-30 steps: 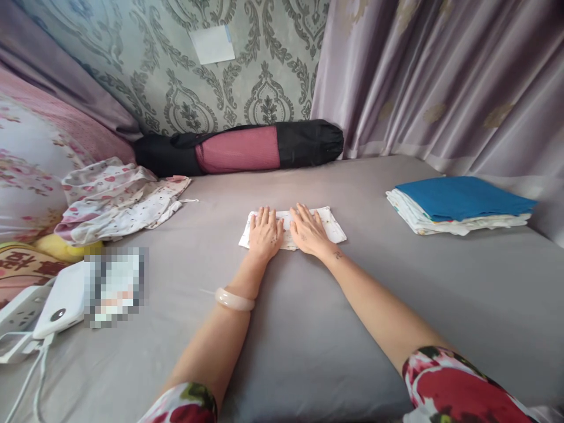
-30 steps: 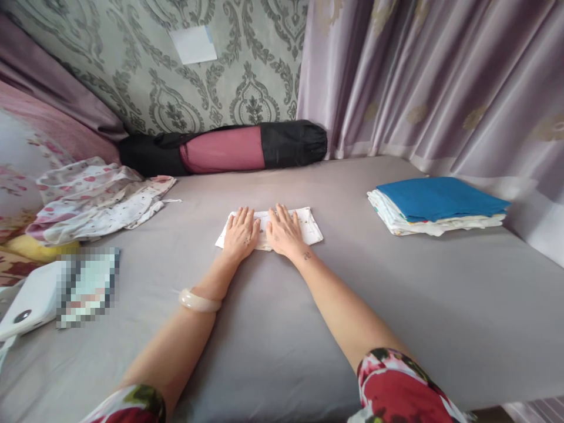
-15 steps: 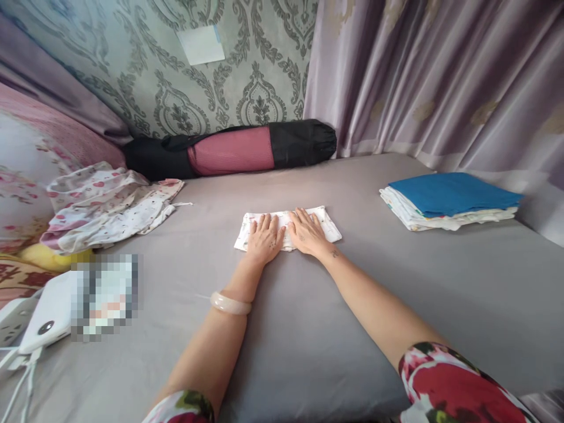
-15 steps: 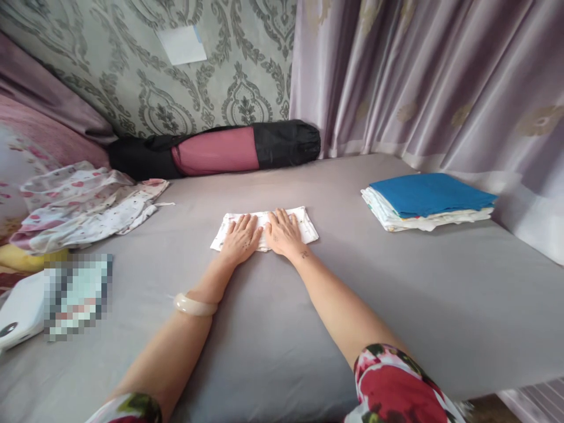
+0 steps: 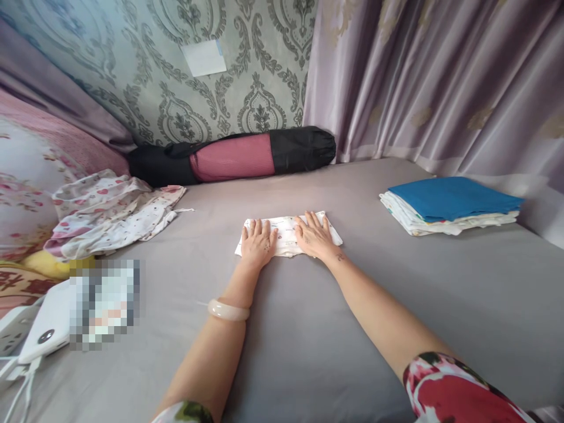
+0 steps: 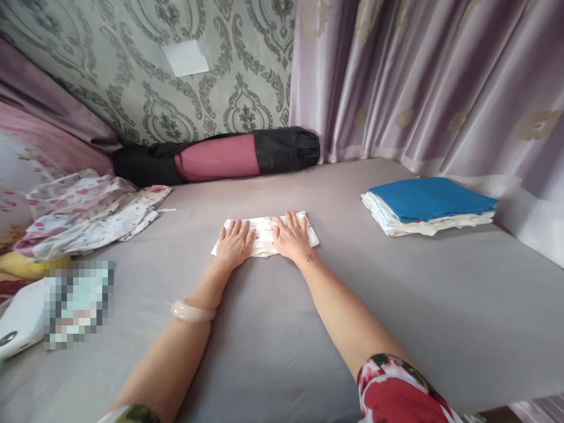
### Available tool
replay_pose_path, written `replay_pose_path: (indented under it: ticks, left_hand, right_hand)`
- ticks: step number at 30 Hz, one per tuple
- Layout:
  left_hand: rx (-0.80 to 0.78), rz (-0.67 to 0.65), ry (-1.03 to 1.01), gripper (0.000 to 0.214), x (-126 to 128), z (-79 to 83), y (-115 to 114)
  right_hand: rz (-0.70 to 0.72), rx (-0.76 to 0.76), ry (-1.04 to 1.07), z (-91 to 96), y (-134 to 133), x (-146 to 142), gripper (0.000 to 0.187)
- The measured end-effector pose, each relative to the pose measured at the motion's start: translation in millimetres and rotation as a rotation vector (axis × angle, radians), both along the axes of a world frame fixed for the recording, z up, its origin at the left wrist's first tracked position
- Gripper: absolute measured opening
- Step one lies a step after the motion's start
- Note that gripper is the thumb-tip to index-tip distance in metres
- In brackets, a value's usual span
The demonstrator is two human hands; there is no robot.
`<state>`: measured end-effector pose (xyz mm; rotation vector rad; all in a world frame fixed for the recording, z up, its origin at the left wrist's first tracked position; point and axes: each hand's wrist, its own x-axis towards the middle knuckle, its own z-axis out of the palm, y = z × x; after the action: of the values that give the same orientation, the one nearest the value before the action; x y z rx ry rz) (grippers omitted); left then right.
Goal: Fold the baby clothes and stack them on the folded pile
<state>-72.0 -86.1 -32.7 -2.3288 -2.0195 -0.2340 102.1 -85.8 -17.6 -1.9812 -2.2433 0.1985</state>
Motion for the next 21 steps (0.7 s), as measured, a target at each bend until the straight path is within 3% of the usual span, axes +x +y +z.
replay_pose_path:
  ticks: [9, 15, 21]
  left_hand:
    - [0.063, 0.098, -0.048, 0.057, -3.2, 9.7, -1.0]
    - [-0.075, 0.112, -0.056, 0.059, -10.5, 5.8, 3.4]
    - [-0.012, 0.169, -0.161, 0.056, -13.2, 8.7, 4.3]
  right_hand:
    - [-0.103, 0.088, -0.020, -1.3, 5.2, 6.3, 0.056]
    - [-0.144, -0.018, 0.017, -2.7, 7.9, 9.7, 0.058]
    - [-0.139, -0.049, 0.179, 4.1, 15.8, 17.5, 0.054]
